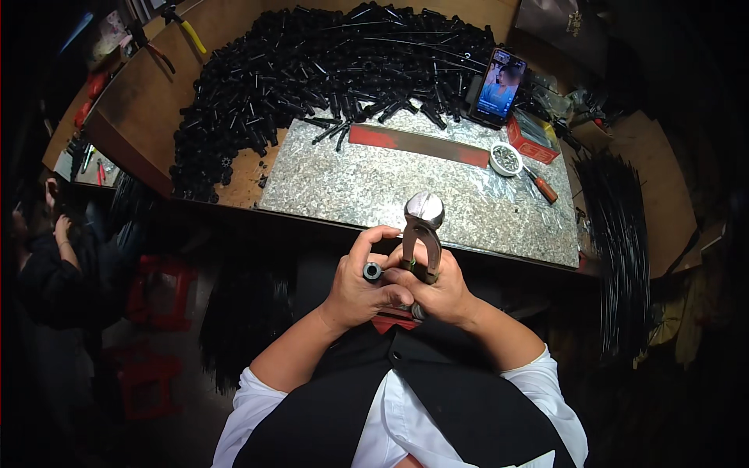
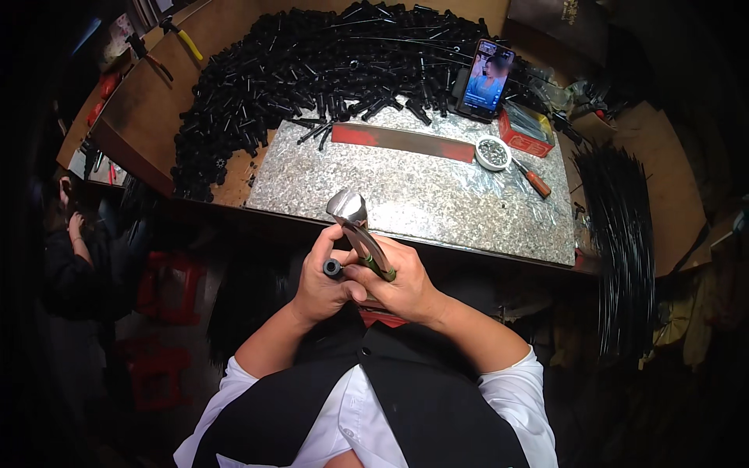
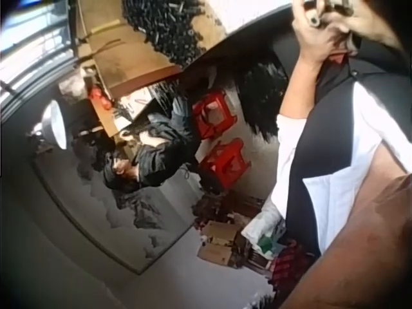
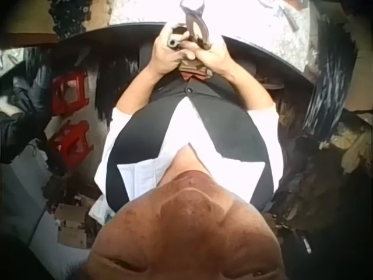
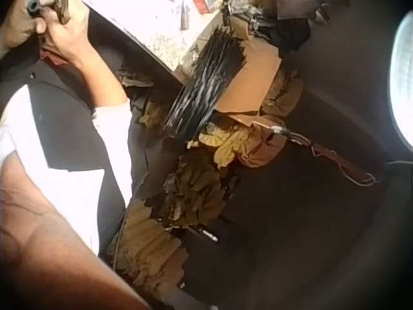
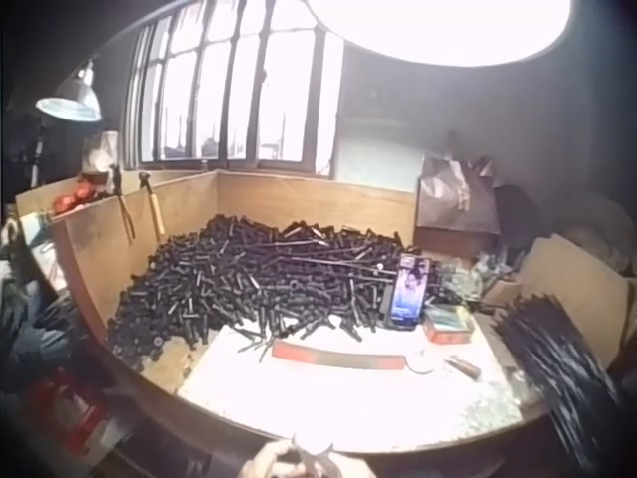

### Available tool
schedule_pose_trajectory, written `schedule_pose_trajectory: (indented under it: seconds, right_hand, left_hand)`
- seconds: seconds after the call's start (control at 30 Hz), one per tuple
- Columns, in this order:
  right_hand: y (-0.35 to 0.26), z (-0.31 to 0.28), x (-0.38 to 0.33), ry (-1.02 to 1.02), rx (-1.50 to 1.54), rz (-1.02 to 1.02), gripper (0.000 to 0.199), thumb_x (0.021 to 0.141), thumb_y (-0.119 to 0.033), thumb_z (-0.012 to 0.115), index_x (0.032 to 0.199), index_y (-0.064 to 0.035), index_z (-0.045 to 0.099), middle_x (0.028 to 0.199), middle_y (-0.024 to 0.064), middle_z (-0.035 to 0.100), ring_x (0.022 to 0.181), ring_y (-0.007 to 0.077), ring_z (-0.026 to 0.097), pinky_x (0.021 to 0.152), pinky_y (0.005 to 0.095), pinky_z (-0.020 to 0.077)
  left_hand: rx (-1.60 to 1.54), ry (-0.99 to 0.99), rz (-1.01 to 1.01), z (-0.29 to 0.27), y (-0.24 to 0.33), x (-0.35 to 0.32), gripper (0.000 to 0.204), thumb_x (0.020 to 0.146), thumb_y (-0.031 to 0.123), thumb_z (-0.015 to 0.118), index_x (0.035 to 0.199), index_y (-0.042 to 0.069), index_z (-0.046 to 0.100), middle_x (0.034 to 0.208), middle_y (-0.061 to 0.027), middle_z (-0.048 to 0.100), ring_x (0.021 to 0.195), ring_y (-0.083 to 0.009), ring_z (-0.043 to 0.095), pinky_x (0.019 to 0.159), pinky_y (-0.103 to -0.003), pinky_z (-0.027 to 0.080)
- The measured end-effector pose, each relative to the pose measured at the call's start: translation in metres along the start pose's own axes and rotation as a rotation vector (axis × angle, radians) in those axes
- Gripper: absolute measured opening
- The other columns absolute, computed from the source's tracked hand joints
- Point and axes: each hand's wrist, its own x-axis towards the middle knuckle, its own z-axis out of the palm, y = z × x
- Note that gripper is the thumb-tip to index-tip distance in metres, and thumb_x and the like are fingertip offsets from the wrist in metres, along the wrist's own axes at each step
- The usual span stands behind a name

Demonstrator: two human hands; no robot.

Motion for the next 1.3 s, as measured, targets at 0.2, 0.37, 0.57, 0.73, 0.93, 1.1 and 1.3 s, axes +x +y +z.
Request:
schedule_pose_trajectory:
  seconds: [0.2, 0.37, 0.57, 0.73, 0.93, 1.1, 1.3]
  right_hand:
    - [0.004, -0.001, 0.000, -0.022, -0.013, 0.012, 0.016, 0.080, -0.005, 0.065, 0.094, 0.0012, 0.062, 0.087, 0.0106, 0.061, 0.078, 0.0231, 0.061, 0.071, 0.0325, 0.0480]
    - [0.008, -0.001, -0.001, -0.019, -0.003, 0.012, 0.016, 0.081, -0.006, 0.065, 0.095, 0.0010, 0.062, 0.087, 0.0109, 0.061, 0.078, 0.0232, 0.061, 0.072, 0.0326, 0.0481]
    - [0.006, -0.001, 0.001, -0.019, -0.004, 0.010, 0.018, 0.080, -0.005, 0.064, 0.097, 0.0010, 0.062, 0.088, 0.0118, 0.061, 0.078, 0.0246, 0.061, 0.072, 0.0336, 0.0481]
    - [0.007, -0.002, 0.002, -0.025, -0.022, 0.009, 0.019, 0.080, -0.005, 0.064, 0.098, 0.0004, 0.063, 0.088, 0.0124, 0.060, 0.078, 0.0262, 0.061, 0.072, 0.0338, 0.0481]
    - [0.015, 0.002, 0.002, -0.007, 0.042, -0.052, 0.019, 0.079, -0.007, 0.065, 0.098, -0.0015, 0.064, 0.086, 0.0115, 0.060, 0.076, 0.0257, 0.060, 0.070, 0.0339, 0.0484]
    - [0.025, 0.005, 0.001, 0.017, -0.010, -0.133, 0.024, 0.074, -0.008, 0.069, 0.098, -0.0044, 0.065, 0.082, 0.0094, 0.059, 0.072, 0.0257, 0.059, 0.067, 0.0333, 0.0485]
    - [0.026, 0.010, 0.001, 0.029, 0.027, -0.090, 0.021, 0.070, -0.009, 0.072, 0.087, -0.0032, 0.061, 0.074, 0.0090, 0.054, 0.065, 0.0260, 0.055, 0.060, 0.0340, 0.0460]
  left_hand:
    - [-0.023, 0.028, -0.038, 0.000, 0.001, 0.001, 0.089, 0.061, 0.043, 0.083, 0.125, 0.001, 0.038, 0.087, -0.0125, 0.068, 0.084, -0.0127, 0.064, 0.071, -0.024, 0.050]
    - [-0.100, 0.033, -0.067, 0.001, -0.005, 0.000, 0.090, 0.060, 0.043, 0.084, 0.126, 0.001, 0.038, 0.090, -0.0127, 0.068, 0.085, -0.0133, 0.064, 0.073, -0.025, 0.050]
    - [-0.045, 0.053, -0.066, 0.001, -0.003, 0.002, 0.091, 0.058, 0.042, 0.085, 0.125, 0.001, 0.040, 0.087, -0.0111, 0.067, 0.084, -0.0137, 0.064, 0.073, -0.025, 0.051]
    - [-0.043, 0.052, -0.079, -0.001, -0.004, 0.001, 0.091, 0.058, 0.043, 0.085, 0.125, 0.000, 0.040, 0.086, -0.0109, 0.067, 0.082, -0.0126, 0.064, 0.071, -0.024, 0.050]
    - [-0.044, 0.081, -0.045, 0.000, -0.009, 0.000, 0.089, 0.060, 0.040, 0.085, 0.126, -0.001, 0.039, 0.079, -0.0090, 0.067, 0.076, -0.0096, 0.063, 0.067, -0.022, 0.049]
    - [0.020, 0.092, -0.026, 0.000, -0.005, 0.001, 0.088, 0.061, 0.037, 0.086, 0.126, -0.001, 0.038, 0.073, -0.0076, 0.066, 0.070, -0.0074, 0.060, 0.061, -0.022, 0.047]
    - [0.152, 0.095, -0.020, -0.004, 0.004, 0.002, 0.088, 0.062, 0.038, 0.085, 0.125, 0.001, 0.039, 0.072, -0.0069, 0.065, 0.067, -0.0072, 0.059, 0.060, -0.022, 0.047]
